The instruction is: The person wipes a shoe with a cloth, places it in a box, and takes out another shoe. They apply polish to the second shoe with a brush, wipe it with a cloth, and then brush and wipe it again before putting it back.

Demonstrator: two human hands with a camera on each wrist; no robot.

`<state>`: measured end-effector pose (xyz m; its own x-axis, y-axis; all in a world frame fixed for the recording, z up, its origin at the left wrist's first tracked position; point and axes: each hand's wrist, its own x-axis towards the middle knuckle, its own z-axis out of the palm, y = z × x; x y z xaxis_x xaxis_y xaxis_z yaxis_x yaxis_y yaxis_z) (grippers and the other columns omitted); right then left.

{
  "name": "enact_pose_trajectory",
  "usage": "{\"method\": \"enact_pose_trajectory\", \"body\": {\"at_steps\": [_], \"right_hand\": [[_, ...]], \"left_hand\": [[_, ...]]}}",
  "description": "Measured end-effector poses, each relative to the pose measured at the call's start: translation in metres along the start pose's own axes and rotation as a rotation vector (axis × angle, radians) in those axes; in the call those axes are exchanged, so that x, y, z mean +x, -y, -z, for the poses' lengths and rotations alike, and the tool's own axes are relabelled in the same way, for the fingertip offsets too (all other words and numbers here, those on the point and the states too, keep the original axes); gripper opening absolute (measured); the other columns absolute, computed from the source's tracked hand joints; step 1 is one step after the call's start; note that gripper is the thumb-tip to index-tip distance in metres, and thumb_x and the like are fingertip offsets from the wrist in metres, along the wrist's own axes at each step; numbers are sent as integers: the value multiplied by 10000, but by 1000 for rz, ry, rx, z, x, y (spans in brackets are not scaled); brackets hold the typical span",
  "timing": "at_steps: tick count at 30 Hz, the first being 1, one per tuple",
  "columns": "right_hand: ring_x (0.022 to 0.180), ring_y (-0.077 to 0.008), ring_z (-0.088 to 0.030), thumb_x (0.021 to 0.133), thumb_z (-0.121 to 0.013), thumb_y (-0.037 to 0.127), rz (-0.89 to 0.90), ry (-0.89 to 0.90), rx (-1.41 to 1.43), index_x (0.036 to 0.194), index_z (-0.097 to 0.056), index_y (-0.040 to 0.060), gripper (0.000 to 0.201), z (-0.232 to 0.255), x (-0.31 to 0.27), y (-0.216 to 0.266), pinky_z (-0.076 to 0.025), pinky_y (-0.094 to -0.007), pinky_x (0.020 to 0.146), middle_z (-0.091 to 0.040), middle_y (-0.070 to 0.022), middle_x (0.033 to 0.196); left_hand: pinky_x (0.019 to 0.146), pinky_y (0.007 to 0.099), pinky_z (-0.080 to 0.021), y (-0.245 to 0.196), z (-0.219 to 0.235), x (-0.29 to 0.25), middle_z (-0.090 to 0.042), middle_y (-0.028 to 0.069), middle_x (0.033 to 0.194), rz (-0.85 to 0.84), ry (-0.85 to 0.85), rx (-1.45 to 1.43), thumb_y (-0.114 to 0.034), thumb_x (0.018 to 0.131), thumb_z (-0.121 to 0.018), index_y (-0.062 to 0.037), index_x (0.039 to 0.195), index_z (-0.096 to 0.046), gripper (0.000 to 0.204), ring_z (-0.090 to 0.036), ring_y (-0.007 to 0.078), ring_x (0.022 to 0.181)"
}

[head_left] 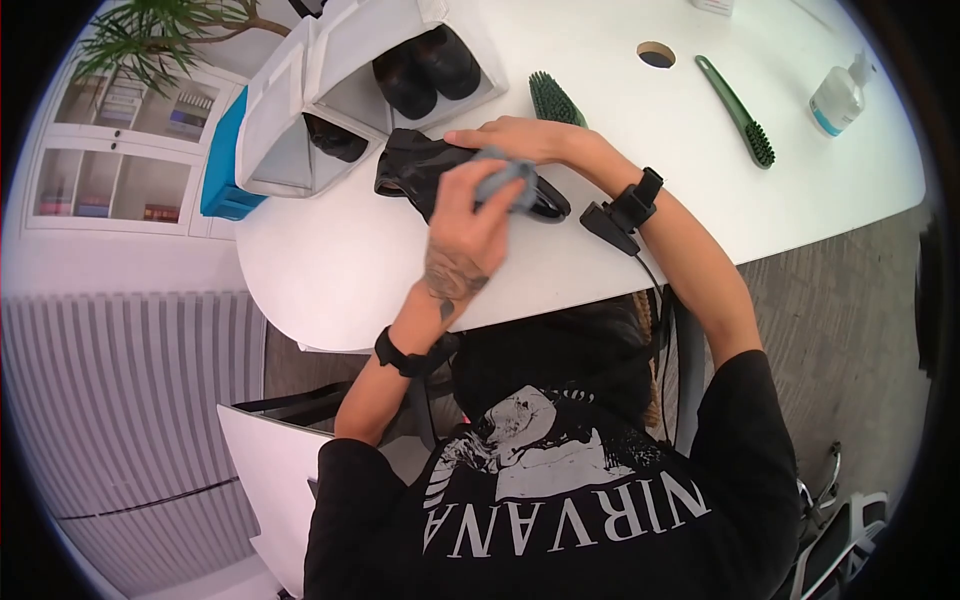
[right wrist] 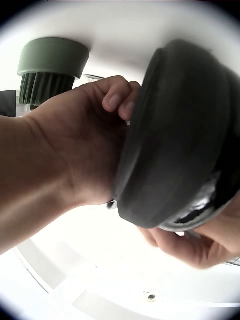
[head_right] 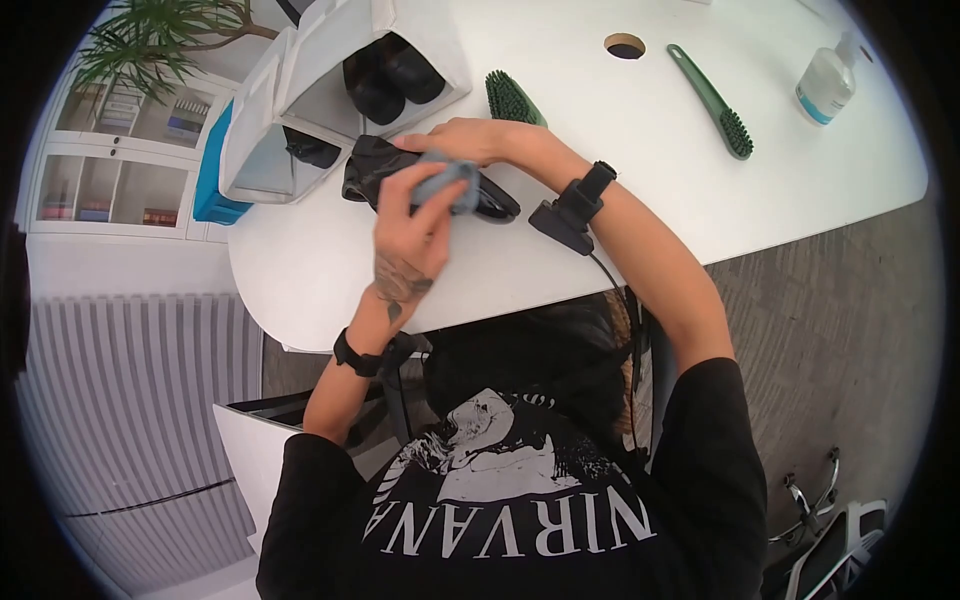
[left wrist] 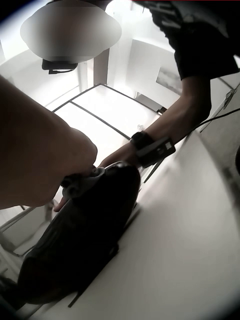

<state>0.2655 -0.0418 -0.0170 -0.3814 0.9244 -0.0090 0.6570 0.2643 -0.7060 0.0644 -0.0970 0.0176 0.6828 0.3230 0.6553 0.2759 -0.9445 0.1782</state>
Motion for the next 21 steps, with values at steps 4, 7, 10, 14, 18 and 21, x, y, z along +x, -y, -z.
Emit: {"method": "enact_pose_trajectory", "body": {"at_steps": [4,7,10,14,18,21], "right_hand": [[965,-425,-718,1176,-402,358,195,-54,-139,1672,-366,295,501,-2,-6,-2,-571,-472,874,-709,-245,1086],[912,-418,-715,1176,-409,357,215,-61,-132,1652,-393,281,482,3,-10,1,-570,-471,830,-700,-243,1040],[905,-416,-711,1174,-413,376,245,-122,-117,1622,-447,265,463,-11,-2,-10,-568,-466,825,-704,-244,1061],[866,-376,-696,1155,-409,499,102,-119,92,1493,-579,159,509,-18,13,-27,-554,-455,818,-712,-216,1009],[861,-296,-661,1085,-416,703,-293,51,259,1168,-708,-49,812,16,-9,23,-528,-407,843,-677,-178,850],[901,-274,-644,1037,-414,787,-283,17,271,992,-716,-111,948,14,-8,24,-512,-402,891,-687,-200,872]], "left_hand": [[1001,453,-552,-28,-6,11,-658,129,1291,-33,65,-107,73,764,-776,-49,1128,-769,384,-626,383,1193],[948,426,-581,-5,-12,5,-692,108,1258,-68,12,-120,109,759,-767,-50,1156,-756,427,-659,357,1153],[870,388,-606,-13,-12,5,-717,93,1220,-33,-57,-134,135,749,-756,-60,1189,-757,482,-701,308,1083],[835,371,-613,-8,-3,1,-720,82,1220,-56,-17,-139,138,729,-747,-74,1204,-768,520,-717,290,1045],[828,363,-607,51,24,-10,-731,117,1194,113,-18,19,132,824,-659,-62,1211,-772,448,-733,295,1032],[868,343,-589,105,40,-16,-739,121,1169,430,-74,39,58,903,-729,-39,1186,-772,302,-738,286,1015]]}}
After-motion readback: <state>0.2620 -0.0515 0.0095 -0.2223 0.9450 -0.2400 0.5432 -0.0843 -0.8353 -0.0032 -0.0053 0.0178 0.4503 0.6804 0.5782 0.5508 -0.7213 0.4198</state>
